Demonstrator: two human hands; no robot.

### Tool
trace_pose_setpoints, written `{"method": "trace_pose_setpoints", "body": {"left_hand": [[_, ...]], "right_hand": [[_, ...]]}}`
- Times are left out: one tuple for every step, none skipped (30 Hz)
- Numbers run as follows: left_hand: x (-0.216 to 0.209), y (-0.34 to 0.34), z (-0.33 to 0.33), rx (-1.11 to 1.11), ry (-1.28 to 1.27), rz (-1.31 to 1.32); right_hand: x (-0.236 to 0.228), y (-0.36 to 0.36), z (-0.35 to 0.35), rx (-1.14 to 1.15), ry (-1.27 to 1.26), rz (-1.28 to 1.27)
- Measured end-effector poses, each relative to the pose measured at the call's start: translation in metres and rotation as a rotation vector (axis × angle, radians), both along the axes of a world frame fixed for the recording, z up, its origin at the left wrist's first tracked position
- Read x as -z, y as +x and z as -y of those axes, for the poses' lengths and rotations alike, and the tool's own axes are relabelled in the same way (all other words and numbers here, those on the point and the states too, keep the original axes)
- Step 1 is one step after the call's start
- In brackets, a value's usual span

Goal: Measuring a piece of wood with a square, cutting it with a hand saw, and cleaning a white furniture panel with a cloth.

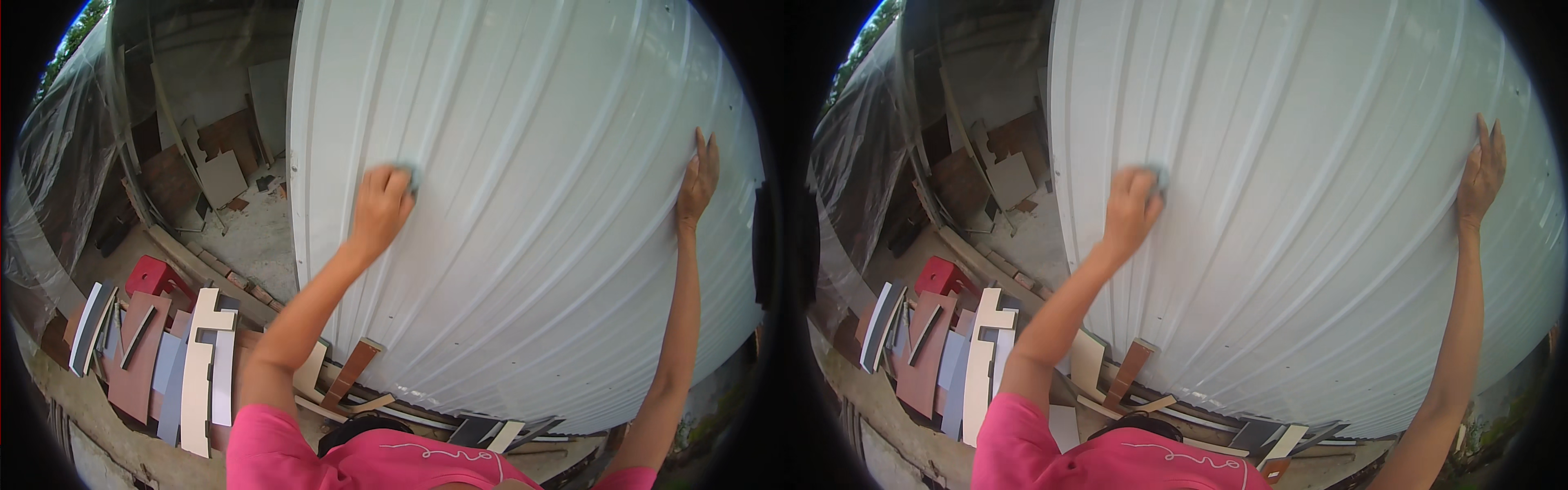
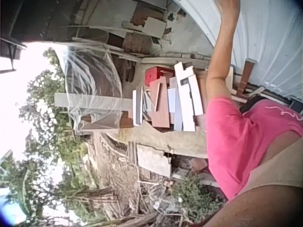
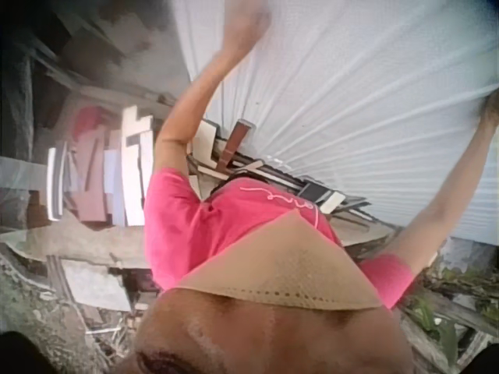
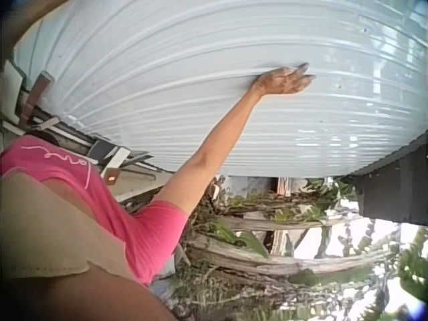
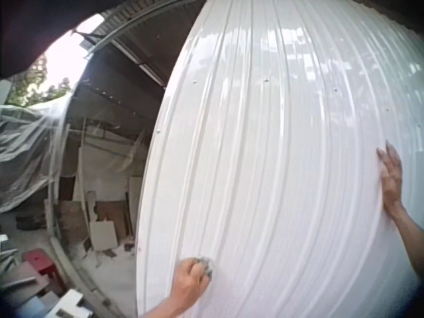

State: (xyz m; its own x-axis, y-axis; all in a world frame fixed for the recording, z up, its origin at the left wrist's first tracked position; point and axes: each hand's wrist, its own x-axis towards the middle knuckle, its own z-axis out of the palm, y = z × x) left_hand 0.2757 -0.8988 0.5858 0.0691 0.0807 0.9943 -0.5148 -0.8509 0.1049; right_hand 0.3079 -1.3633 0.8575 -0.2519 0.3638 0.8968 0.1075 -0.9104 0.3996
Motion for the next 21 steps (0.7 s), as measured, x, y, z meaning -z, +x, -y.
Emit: {"method": "trace_pose_setpoints", "body": {"left_hand": [[0.068,-0.016,-0.009,0.016,0.027,-0.107],[0.110,-0.030,-0.023,0.090,0.097,-0.280],[0.104,-0.037,-0.042,0.070,0.058,-0.270],[0.089,-0.050,-0.053,0.062,0.017,-0.274],[0.042,-0.050,-0.065,0.057,-0.049,-0.198],[-0.017,-0.046,-0.075,-0.013,-0.043,-0.003],[-0.082,-0.044,-0.084,-0.086,0.018,0.205],[-0.144,-0.039,-0.091,-0.129,0.080,0.393],[-0.202,-0.036,-0.093,-0.281,0.084,0.486],[-0.255,-0.032,-0.083,-0.220,0.098,0.556],[-0.303,-0.029,-0.088,-0.275,0.161,0.584],[-0.338,-0.012,-0.094,-0.313,0.215,0.607],[-0.361,0.006,-0.096,-0.349,0.223,0.481],[-0.371,0.020,-0.093,-0.381,0.227,0.355],[-0.362,0.023,-0.082,-0.380,0.224,0.349],[-0.346,0.027,-0.073,-0.339,0.166,0.380],[-0.322,0.024,-0.067,-0.303,0.112,0.410],[-0.283,0.026,-0.063,-0.304,0.112,0.359],[-0.231,0.026,-0.061,-0.306,0.136,0.266],[-0.172,0.013,-0.057,-0.327,0.167,0.180],[-0.105,0.004,-0.048,-0.205,0.093,0.114]], "right_hand": [[-0.001,0.004,-0.004,-0.027,-0.020,-0.002],[-0.004,0.010,-0.008,-0.039,-0.010,0.008],[-0.004,0.013,-0.009,-0.031,-0.020,0.023],[0.000,0.012,-0.005,-0.011,-0.033,0.022],[0.002,0.008,-0.001,0.005,-0.034,0.002],[0.000,0.006,-0.001,-0.002,-0.037,0.008],[-0.002,0.006,-0.003,-0.016,-0.038,0.022],[-0.003,0.007,-0.005,-0.007,-0.039,0.013],[-0.003,0.008,-0.006,-0.008,-0.046,0.025],[-0.003,0.008,-0.006,-0.006,-0.056,0.038],[-0.004,0.009,-0.010,-0.031,-0.052,0.038],[-0.004,0.012,-0.011,-0.052,-0.054,0.031],[-0.003,0.013,-0.011,-0.070,-0.057,0.022],[-0.002,0.013,-0.010,-0.071,-0.060,0.016],[-0.002,0.013,-0.008,-0.060,-0.043,0.011],[-0.002,0.013,-0.007,-0.053,-0.026,0.007],[-0.001,0.014,-0.008,-0.033,-0.041,0.043],[-0.002,0.016,-0.005,-0.033,-0.044,0.033],[-0.004,0.019,0.001,-0.020,-0.063,0.009],[-0.004,0.019,0.007,-0.026,-0.074,-0.006],[-0.009,0.008,0.011,-0.001,-0.084,0.017]]}}
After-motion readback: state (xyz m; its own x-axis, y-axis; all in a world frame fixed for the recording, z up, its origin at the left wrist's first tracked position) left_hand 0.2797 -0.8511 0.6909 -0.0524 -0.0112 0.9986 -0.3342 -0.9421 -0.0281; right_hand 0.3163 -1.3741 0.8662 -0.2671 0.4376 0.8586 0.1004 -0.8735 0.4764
